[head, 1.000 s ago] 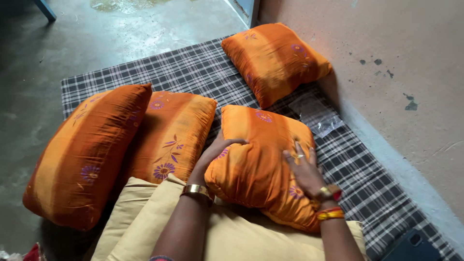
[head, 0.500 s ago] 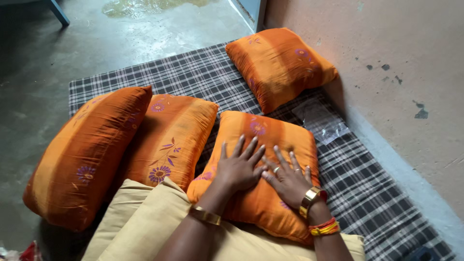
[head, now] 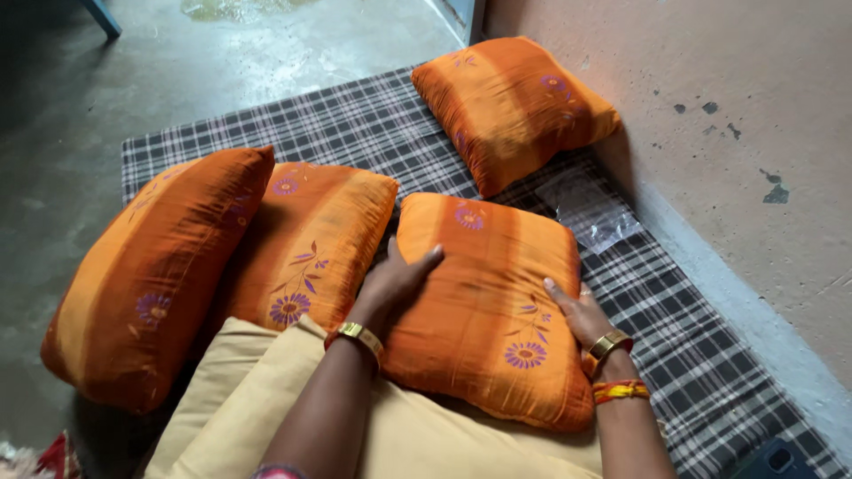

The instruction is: The person sits on a low surface and repeatedly fluffs, turns, and repositions several orange patterned pillows on a checkered mat. The person then picks up a red patterned cloth, folds it, and places it on top of the pillows.

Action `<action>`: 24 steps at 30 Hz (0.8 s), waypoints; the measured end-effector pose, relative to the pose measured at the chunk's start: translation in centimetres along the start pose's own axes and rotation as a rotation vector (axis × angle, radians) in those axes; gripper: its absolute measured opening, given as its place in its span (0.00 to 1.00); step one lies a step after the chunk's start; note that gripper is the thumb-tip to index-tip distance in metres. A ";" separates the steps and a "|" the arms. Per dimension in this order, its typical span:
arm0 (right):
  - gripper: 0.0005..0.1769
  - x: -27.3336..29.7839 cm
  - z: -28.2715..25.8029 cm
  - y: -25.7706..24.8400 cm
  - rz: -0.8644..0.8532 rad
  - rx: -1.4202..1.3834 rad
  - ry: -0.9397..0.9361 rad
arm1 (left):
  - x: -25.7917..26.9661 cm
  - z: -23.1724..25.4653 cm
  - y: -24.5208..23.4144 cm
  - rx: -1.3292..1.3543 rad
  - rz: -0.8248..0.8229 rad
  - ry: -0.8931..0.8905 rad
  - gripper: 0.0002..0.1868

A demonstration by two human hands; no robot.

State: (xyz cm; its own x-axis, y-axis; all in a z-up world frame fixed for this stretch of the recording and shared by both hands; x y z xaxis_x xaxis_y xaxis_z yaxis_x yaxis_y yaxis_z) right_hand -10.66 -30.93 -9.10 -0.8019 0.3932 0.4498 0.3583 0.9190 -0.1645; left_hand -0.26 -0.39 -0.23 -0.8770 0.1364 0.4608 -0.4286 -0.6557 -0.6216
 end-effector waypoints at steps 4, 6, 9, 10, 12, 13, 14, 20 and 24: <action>0.48 3.0 -2.9 0.2 -0.128 -0.336 -0.478 | 1.5 1.8 -0.9 -0.014 0.149 0.277 0.63; 0.55 4.1 -4.7 -0.9 -0.049 -0.364 -0.654 | 2.3 2.9 -1.1 0.270 0.295 0.477 0.58; 0.57 4.2 -5.9 -2.3 0.051 -0.362 -0.879 | 1.1 2.3 -0.7 0.697 0.334 0.817 0.49; 0.56 3.9 -5.4 -2.6 0.072 -0.329 -0.895 | 0.1 1.7 0.1 0.840 0.307 0.934 0.46; 0.52 2.8 -4.1 -2.9 0.085 -0.157 -0.890 | -3.0 0.8 2.6 0.671 0.280 0.786 0.32; 0.51 2.5 -3.1 -2.6 0.076 -0.086 -0.860 | -3.8 0.0 3.7 0.586 0.265 0.705 0.31; 0.49 2.4 -2.7 -2.2 0.042 -0.144 -0.805 | -4.2 -0.5 4.3 0.655 0.228 0.668 0.31; 0.42 5.5 -5.0 -0.9 -0.072 -0.505 -0.768 | 0.3 2.7 2.3 0.799 0.221 0.624 0.33; 0.33 7.7 -7.0 -2.0 0.099 -0.587 -0.778 | 4.0 4.5 -2.2 0.924 0.473 0.821 0.37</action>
State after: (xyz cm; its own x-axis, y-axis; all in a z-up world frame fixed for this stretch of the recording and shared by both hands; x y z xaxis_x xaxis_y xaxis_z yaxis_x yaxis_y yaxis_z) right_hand -14.17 -29.96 0.85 -0.7713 0.5706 -0.2820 0.4528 0.8033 0.3870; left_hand -1.89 -1.72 5.84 -0.9160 -0.0515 -0.3978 -0.0286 -0.9808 0.1929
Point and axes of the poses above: each hand's wrist, its own x-axis away from the middle knuckle, its own y-axis out of the palm, z = x × y, the point moved 1 cm from there along -x, towards the middle knuckle, and after that the axes turned 7 degrees about -x, right-handed, at the moved point
